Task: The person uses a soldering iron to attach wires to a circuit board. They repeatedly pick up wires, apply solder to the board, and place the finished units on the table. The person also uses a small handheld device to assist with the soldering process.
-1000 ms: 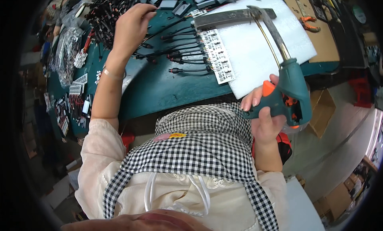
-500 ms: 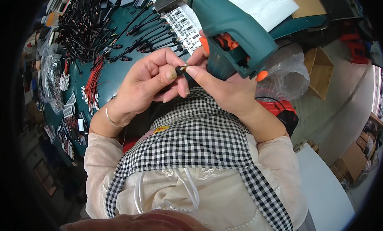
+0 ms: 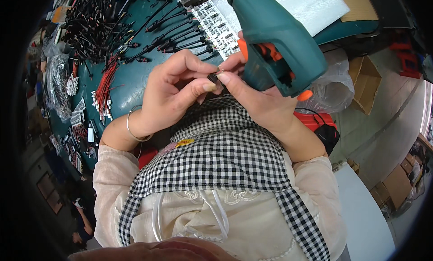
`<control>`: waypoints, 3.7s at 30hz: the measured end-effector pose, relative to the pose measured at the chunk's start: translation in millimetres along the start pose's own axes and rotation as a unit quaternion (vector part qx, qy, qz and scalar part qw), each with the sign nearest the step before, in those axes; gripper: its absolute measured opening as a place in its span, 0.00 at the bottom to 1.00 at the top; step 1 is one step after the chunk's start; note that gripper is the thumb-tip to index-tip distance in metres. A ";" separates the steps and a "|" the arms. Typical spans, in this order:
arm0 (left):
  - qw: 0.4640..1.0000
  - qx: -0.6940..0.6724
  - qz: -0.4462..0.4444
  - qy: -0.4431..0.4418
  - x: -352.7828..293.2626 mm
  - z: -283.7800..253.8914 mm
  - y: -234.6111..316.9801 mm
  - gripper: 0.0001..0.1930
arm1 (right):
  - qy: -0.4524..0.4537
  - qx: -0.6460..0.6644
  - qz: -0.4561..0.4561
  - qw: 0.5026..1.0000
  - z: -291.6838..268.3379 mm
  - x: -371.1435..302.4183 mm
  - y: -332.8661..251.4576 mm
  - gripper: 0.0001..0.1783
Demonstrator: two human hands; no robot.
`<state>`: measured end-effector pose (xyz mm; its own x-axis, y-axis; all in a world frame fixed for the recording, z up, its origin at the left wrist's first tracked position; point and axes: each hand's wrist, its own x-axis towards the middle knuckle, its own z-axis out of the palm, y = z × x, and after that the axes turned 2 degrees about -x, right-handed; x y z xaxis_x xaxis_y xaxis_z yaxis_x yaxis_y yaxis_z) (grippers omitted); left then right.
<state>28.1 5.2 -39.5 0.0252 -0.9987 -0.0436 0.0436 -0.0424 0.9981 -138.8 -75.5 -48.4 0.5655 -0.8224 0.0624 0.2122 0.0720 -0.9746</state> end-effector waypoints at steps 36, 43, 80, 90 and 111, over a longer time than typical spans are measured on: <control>0.974 -0.204 -0.089 0.046 -0.5 9.7 -6.7 0.07 | 0.015 -0.088 0.003 0.996 3.1 -7.7 9.5 0.30; 0.963 -0.238 -0.123 -0.012 5.1 1.0 -7.8 0.05 | 0.049 -0.041 -0.046 0.997 -4.6 -0.1 9.2 0.22; 0.867 0.456 0.184 0.079 20.9 -17.0 -33.0 0.08 | 0.131 -0.031 0.081 0.988 -78.2 -76.5 -51.5 0.41; 0.855 0.472 0.199 0.076 18.2 -17.0 -36.0 0.09 | 0.104 -0.027 0.128 0.986 -76.6 -74.5 -46.0 0.39; 0.849 0.480 0.207 0.072 16.4 -15.6 -38.8 0.11 | 0.044 -0.175 0.077 0.981 -76.5 -64.3 -38.5 0.35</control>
<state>42.4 -9.1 -79.6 -0.0356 -0.9228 0.3837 -0.8319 0.2401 0.5003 -244.2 -68.6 -31.3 0.4955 -0.8634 -0.0948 -0.1652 0.0135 -0.9862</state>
